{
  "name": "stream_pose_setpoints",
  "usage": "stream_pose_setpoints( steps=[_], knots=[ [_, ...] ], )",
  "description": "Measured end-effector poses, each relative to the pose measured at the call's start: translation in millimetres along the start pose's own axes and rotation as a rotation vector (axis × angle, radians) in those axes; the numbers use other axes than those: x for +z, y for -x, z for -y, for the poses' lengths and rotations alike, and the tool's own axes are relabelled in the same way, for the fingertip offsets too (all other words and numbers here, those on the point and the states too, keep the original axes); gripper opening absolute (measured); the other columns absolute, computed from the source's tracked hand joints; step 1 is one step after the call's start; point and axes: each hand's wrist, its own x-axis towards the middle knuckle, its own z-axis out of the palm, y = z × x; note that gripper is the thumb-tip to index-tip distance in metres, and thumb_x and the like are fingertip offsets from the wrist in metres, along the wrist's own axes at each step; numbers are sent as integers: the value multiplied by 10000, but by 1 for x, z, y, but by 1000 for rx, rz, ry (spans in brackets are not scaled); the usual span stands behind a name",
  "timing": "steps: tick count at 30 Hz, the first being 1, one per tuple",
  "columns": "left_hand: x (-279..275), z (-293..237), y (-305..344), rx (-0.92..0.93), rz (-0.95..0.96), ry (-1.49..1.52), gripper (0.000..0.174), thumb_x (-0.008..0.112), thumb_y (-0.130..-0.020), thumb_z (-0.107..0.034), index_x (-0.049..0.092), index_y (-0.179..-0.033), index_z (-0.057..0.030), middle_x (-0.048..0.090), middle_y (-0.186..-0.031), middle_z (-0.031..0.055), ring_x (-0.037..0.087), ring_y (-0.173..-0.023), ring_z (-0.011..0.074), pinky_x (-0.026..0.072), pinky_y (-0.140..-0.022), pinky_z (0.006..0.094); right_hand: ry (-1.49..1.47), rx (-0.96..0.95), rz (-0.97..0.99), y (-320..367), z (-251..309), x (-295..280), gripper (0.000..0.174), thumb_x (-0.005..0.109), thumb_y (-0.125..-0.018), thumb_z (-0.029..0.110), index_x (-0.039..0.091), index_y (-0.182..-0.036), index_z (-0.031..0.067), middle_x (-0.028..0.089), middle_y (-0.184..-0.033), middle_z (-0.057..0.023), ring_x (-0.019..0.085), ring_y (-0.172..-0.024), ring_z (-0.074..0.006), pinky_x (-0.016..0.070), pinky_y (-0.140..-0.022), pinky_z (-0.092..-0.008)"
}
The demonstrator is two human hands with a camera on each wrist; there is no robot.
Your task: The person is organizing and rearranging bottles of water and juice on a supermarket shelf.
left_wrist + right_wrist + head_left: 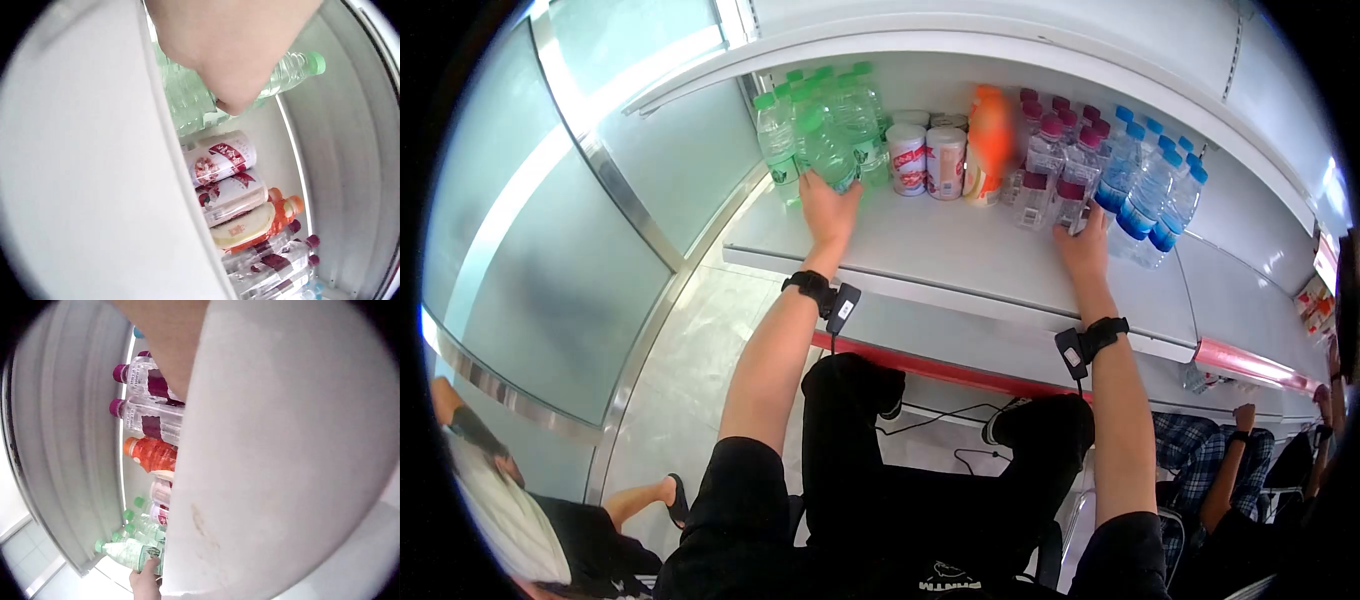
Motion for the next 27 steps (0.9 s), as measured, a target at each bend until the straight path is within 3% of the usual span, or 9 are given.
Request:
stream_pose_setpoints(
  steps=[8,10,12,16,24,27],
  knots=[
    [-60,32,-11,-100,-1,32,511,775,-687,-187,533,-1082,31,543,-1067,218,499,-1068,426,433,-894,499,-17,-20,6,-2,-8,4,736,763,-717,188,409,-1345,38,514,-1254,-209,537,-1154,-378,471,-959,-448],
    [-66,50,-20,-100,-80,-38,502,776,-674,-183,545,-1065,30,546,-1050,214,491,-1080,419,422,-899,511,-15,-13,11,-2,-8,4,733,764,-717,192,411,-1341,40,515,-1255,-206,537,-1154,-376,472,-958,-447],
    [-71,69,-30,-44,-118,-80,496,781,-666,-191,554,-1046,32,548,-1030,225,510,-1038,426,429,-887,508,-13,-10,18,-3,-8,3,728,765,-719,195,413,-1339,47,513,-1264,-196,539,-1154,-372,475,-954,-449],
    [-72,96,-40,-125,-138,-171,494,783,-663,-194,567,-1036,49,558,-1042,264,545,-990,441,450,-873,494,3,30,40,0,-6,-1,722,761,-725,199,413,-1341,54,510,-1271,-188,540,-1158,-373,476,-954,-450],
    [-84,103,-43,-105,80,127,470,776,-695,-199,595,-1068,23,618,-1009,211,620,-921,373,483,-822,428,13,24,32,1,-1,-1,715,739,-745,216,406,-1354,43,506,-1289,-190,541,-1168,-379,474,-957,-450],
    [-86,95,-40,-120,110,51,442,779,-715,-208,616,-1057,19,660,-971,185,648,-903,348,491,-811,412,2,16,32,2,-2,-2,710,740,-745,219,414,-1350,41,507,-1290,-194,538,-1173,-382,473,-957,-449]
  ],
)
